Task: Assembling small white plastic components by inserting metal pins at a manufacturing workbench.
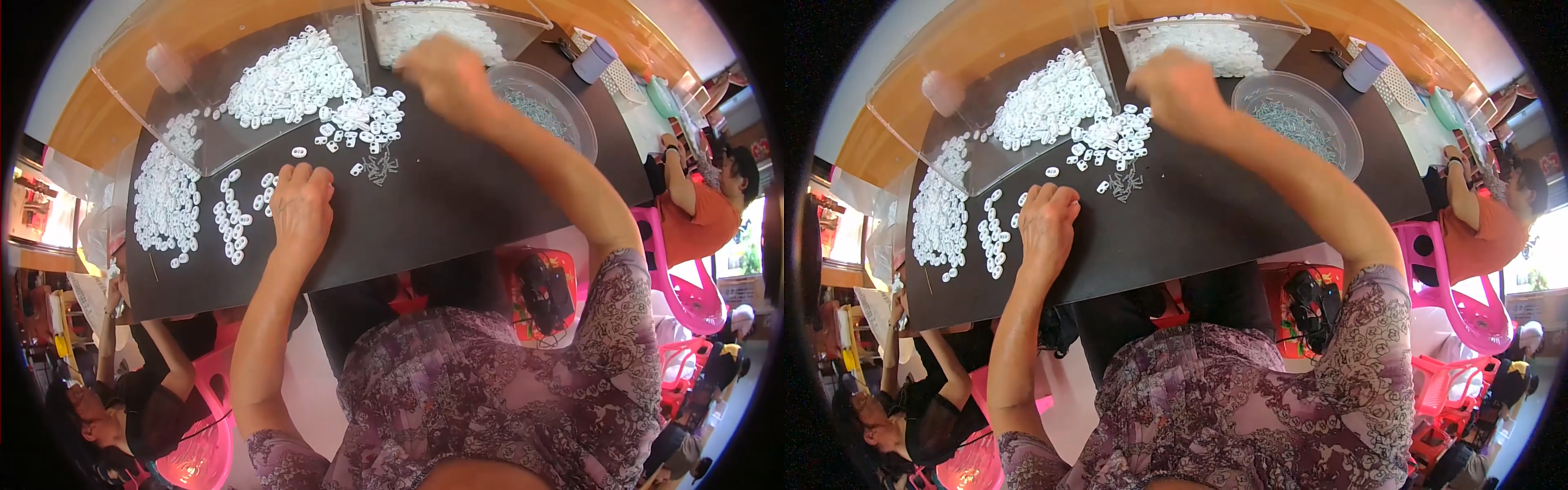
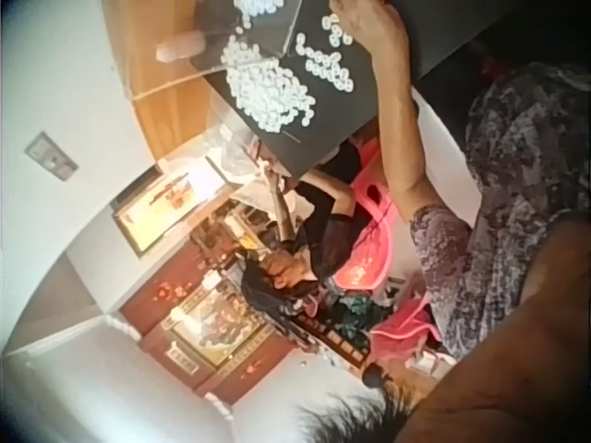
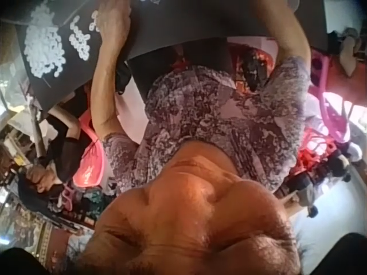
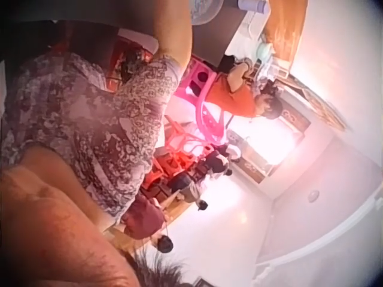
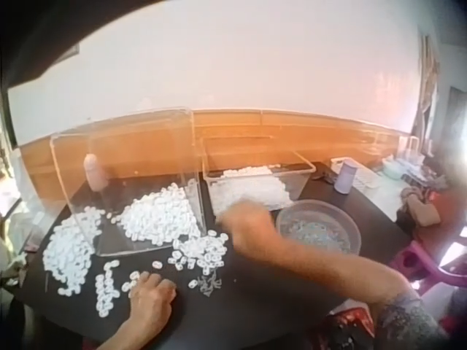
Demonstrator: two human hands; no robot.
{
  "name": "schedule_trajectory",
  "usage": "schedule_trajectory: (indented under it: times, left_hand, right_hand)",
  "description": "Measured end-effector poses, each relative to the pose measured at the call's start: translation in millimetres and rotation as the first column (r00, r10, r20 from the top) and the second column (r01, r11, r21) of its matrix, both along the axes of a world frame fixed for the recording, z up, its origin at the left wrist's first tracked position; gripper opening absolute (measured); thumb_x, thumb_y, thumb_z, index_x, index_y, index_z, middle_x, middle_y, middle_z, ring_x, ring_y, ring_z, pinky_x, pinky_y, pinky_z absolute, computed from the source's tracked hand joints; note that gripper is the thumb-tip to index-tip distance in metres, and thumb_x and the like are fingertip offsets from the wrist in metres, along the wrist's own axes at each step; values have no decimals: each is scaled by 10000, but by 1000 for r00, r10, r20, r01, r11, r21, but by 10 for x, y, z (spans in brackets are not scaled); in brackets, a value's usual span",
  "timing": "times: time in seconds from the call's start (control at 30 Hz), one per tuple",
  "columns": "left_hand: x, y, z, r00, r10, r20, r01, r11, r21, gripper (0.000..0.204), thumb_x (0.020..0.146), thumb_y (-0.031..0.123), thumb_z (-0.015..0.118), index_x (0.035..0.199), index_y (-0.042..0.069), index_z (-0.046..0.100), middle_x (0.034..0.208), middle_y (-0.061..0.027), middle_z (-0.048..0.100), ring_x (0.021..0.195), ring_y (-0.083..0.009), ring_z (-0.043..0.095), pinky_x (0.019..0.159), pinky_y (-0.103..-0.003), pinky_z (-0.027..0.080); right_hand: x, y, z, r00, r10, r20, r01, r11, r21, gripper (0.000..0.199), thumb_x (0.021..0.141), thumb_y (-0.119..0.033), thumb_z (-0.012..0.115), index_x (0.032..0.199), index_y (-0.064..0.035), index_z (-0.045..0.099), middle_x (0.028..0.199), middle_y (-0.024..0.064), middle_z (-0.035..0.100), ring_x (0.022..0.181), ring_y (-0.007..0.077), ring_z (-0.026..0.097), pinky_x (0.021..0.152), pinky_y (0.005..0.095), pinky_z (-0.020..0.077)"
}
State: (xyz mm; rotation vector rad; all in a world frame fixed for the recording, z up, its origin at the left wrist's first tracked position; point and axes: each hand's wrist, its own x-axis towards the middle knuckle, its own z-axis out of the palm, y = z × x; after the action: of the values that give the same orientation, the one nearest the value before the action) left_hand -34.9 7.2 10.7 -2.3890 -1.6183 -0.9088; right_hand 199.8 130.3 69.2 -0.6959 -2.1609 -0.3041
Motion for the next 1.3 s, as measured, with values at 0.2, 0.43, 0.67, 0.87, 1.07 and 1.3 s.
schedule_trajectory:
  times: [0.2,0.43,0.67,0.87,1.07,1.3]
  left_hand:
    - [101,-349,107,946,-10,323,35,997,-72,136,657,-15,677,765,36,611,721,-75,563,699,-265,536,618,-370,432]
    - [156,-584,40,844,50,534,57,981,-184,142,668,-22,678,788,26,618,708,-70,566,682,-242,539,604,-341,432]
    - [178,-702,4,757,96,646,75,970,-232,139,694,-14,680,821,19,632,701,-61,563,669,-196,531,601,-298,431]
    - [193,-760,-61,571,153,807,128,954,-272,96,764,14,675,850,-4,638,737,-37,594,679,-117,534,611,-249,433]
    - [279,-786,15,48,366,929,328,873,-361,128,807,-14,645,931,-44,642,766,-74,618,616,-104,535,554,-212,428]
    - [343,-929,39,-90,384,919,367,870,-328,121,828,-16,621,942,-56,617,749,-90,619,601,-122,548,526,-226,436]
  right_hand:
    - [-81,-611,-517,966,121,230,-53,959,-280,133,687,-3,624,805,-61,642,765,75,550,766,265,514,653,362,431]
    - [47,-726,-593,978,77,192,-12,948,-319,113,683,-3,638,780,-60,632,748,70,538,744,258,500,640,359,412]
    - [17,-818,-668,991,60,118,-18,946,-323,97,675,11,626,736,-58,595,713,69,502,705,261,477,622,356,394]
    - [-20,-888,-599,969,29,247,24,978,-209,111,682,22,599,706,-53,522,712,76,481,704,264,464,630,355,377]
    - [-131,-1178,-516,993,121,6,-105,887,-451,80,735,4,611,769,-32,547,738,92,518,699,264,497,631,353,405]
    - [-483,-1593,-283,926,4,-378,-342,436,-833,149,799,-45,638,931,5,590,794,25,602,712,73,542,634,238,445]
